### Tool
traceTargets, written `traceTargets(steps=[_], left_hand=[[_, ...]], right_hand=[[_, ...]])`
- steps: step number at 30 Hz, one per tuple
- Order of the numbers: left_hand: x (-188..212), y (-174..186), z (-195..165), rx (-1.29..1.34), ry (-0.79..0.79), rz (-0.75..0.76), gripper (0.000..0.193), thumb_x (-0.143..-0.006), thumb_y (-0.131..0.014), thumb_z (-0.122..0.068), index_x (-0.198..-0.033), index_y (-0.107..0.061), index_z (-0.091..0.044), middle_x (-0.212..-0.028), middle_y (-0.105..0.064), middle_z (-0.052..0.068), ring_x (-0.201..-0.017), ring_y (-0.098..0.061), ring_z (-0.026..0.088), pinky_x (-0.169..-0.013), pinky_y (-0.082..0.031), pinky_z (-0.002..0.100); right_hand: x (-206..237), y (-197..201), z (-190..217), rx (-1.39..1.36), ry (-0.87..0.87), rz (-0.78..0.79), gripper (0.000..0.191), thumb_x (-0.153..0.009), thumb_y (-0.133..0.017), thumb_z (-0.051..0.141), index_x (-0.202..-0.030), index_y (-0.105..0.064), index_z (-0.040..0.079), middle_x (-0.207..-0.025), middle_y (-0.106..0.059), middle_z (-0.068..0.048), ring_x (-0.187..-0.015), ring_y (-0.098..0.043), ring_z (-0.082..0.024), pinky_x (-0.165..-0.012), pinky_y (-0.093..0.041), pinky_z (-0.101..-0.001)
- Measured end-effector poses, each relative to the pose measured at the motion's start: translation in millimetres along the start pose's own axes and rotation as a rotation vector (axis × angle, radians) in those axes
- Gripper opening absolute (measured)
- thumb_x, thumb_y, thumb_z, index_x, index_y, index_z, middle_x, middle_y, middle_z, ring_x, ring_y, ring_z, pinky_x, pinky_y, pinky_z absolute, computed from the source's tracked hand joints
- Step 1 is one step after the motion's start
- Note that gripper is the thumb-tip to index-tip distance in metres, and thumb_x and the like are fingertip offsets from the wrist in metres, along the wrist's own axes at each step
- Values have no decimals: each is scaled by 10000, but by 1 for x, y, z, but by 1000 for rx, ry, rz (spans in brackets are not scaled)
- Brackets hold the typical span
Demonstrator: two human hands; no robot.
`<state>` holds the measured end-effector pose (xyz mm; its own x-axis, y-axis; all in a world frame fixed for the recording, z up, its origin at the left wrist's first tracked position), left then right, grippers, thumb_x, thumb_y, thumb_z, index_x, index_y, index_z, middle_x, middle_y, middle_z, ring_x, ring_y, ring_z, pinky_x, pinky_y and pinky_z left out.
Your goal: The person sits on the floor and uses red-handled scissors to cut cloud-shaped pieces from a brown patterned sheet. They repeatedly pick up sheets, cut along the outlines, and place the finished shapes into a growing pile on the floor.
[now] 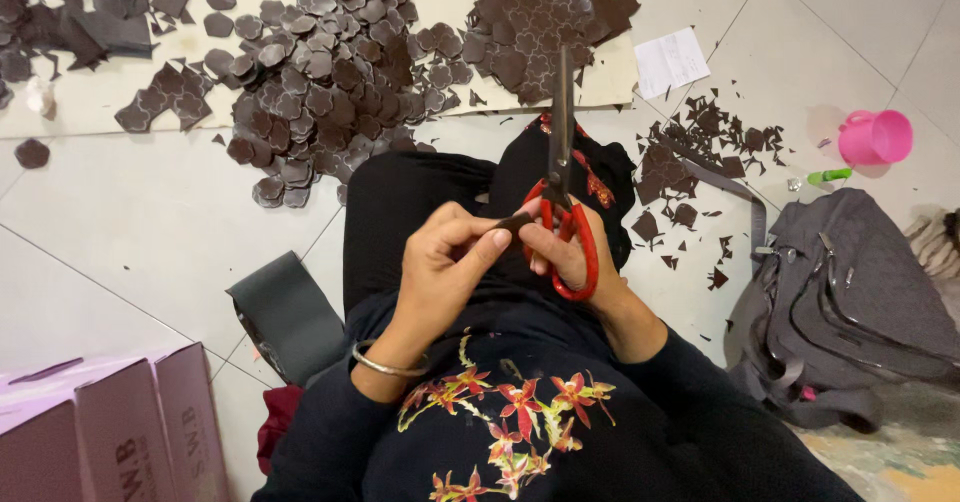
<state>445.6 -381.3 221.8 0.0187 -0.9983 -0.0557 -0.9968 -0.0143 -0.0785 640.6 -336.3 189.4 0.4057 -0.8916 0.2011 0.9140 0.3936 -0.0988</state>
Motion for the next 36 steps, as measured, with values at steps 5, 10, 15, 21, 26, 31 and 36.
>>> traceTargets(steps=[5,10,15,21,26,31,36], left_hand=[[-1,-5,14,284,104,-37,102,-993,-702,-71,-972,-721,27,-986,-658,11,-820,-607,92,-732,-510,223],[7,-12,18,693,219,41,160,-1002,-676,-62,-1118,-661,47,-1014,-740,124,-874,-726,172,-816,-619,319],[5,-7,20,606,251,-76,183,-990,-660,-43,-1158,-683,26,-1050,-739,84,-935,-712,125,-852,-607,282],[4,3,13,530,223,-77,224,-1003,-645,-55,-1213,-710,-12,-1024,-718,24,-900,-685,85,-821,-594,244],[5,5,6,505,200,-164,264,-957,-714,-29,-1217,-689,6,-1011,-717,25,-861,-651,54,-775,-551,201],[5,9,7,411,156,-196,261,-915,-750,-14,-1166,-692,30,-1000,-739,7,-850,-657,30,-755,-536,172],[7,12,10,249,149,-248,255,-906,-815,-4,-1147,-743,40,-835,-656,-29,-698,-506,-3,-598,-385,143]], right_hand=[[6,-6,-2,-79,-82,-23,173,-948,-674,97,-1072,-613,-7,-731,-636,-47,-534,-588,-93,-512,-487,-241],[14,-14,2,-76,-36,34,144,-985,-663,97,-1053,-631,-25,-745,-636,-47,-564,-589,-92,-540,-485,-239],[13,-12,4,66,-104,41,205,-936,-688,141,-1060,-611,-3,-730,-614,-30,-565,-581,-85,-524,-479,-236],[13,-3,24,297,45,281,677,-915,-693,611,-1223,-618,14,-836,-518,24,-714,-463,-53,-634,-396,-215],[18,-7,33,426,14,370,894,-824,-609,829,-1207,-621,22,-810,-513,27,-706,-464,-65,-630,-407,-232],[17,-11,36,409,-15,437,917,-808,-601,855,-1182,-619,18,-781,-504,13,-692,-470,-76,-621,-408,-239],[15,-11,38,440,-2,464,940,-803,-566,882,-1172,-629,20,-765,-508,14,-685,-478,-76,-617,-413,-239]])
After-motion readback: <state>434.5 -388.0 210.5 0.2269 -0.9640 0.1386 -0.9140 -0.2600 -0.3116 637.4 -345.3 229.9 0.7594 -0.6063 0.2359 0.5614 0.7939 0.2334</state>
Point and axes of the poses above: each hand's wrist, its own x-axis away from the middle knuckle, its own y-axis out of the back of the hand, z = x × y, the point moved 3 cm from there along -x, towards the middle knuckle
